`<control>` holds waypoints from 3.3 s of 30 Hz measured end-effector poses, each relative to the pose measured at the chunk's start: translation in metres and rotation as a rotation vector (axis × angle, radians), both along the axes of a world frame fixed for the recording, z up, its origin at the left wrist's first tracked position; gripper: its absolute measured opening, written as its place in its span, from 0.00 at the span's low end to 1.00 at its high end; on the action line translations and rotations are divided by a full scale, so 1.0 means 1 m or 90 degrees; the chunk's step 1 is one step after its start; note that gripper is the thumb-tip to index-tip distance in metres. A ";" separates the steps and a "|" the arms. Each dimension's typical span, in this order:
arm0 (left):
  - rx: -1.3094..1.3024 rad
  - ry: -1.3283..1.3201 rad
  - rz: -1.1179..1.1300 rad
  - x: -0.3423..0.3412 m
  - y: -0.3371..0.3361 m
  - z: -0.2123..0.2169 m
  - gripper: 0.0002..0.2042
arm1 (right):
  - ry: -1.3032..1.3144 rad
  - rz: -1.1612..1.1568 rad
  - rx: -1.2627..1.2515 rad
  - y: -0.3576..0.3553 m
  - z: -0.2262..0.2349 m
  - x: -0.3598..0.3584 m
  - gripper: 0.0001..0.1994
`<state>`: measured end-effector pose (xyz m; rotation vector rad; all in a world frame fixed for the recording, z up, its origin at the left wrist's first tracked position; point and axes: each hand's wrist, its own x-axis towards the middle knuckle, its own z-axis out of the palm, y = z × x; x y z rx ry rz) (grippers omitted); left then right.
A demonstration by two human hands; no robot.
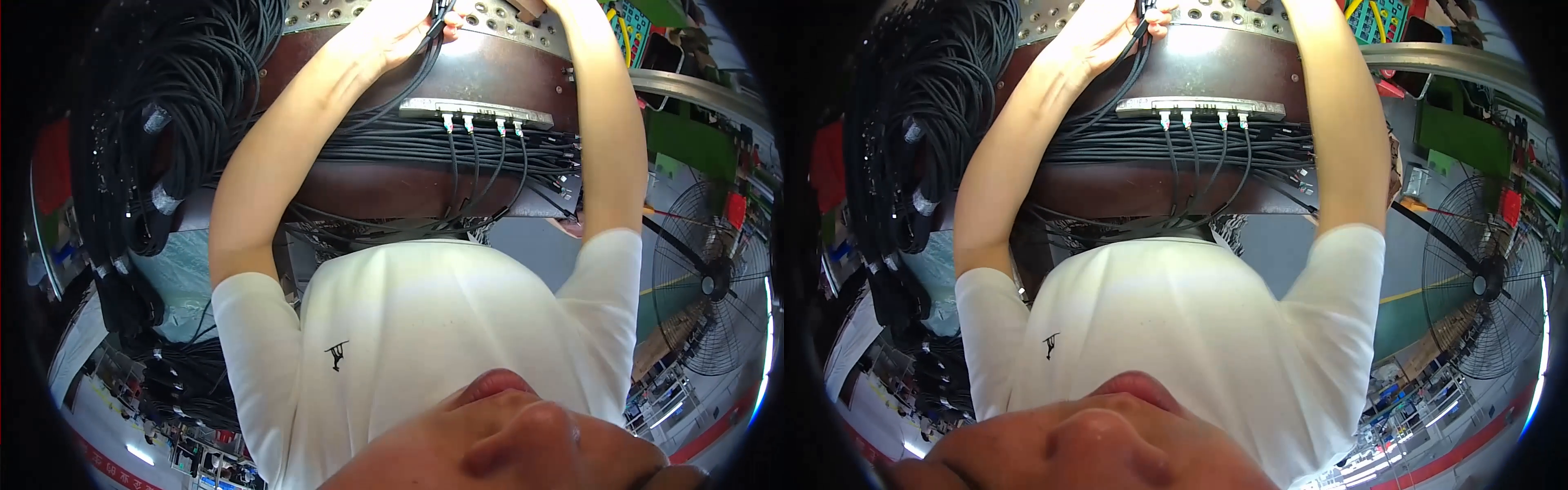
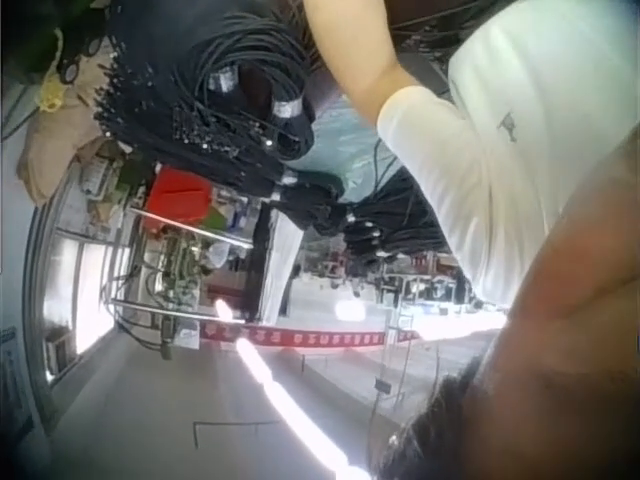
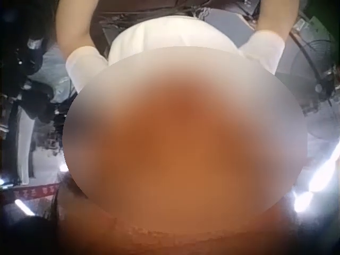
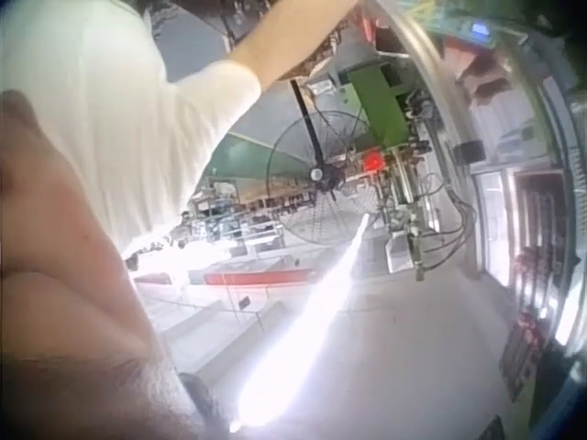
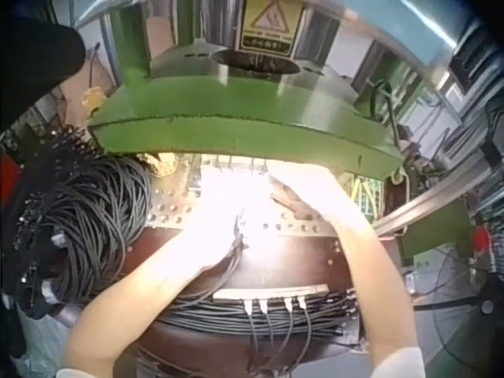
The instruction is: Manually organizing and bundling black electrical cables at a factory workstation.
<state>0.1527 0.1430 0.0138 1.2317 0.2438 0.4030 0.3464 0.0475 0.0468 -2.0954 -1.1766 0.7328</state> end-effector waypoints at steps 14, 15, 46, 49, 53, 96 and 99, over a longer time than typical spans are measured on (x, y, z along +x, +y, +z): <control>-0.467 0.164 -0.164 -0.075 -0.041 0.029 0.15 | -0.356 0.039 0.470 0.001 -0.050 -0.073 0.09; -0.497 0.146 -0.199 -0.097 -0.030 0.025 0.14 | -0.323 0.034 0.428 -0.001 -0.049 -0.072 0.10; -0.089 0.065 -0.017 0.001 0.060 0.000 0.11 | -0.383 0.014 0.234 0.057 -0.019 -0.058 0.13; -0.159 -0.009 -0.035 0.015 0.062 -0.041 0.11 | -0.443 0.023 0.226 0.045 -0.023 -0.054 0.13; 0.235 -0.105 -0.022 0.004 0.067 -0.028 0.12 | -0.526 0.020 0.210 0.031 -0.037 -0.040 0.13; 0.891 0.269 0.242 0.015 0.093 -0.028 0.15 | -0.519 -0.011 0.202 0.025 -0.057 -0.029 0.29; 0.892 0.189 0.235 0.016 0.093 -0.020 0.13 | -0.457 -0.017 -0.003 0.026 -0.036 -0.023 0.24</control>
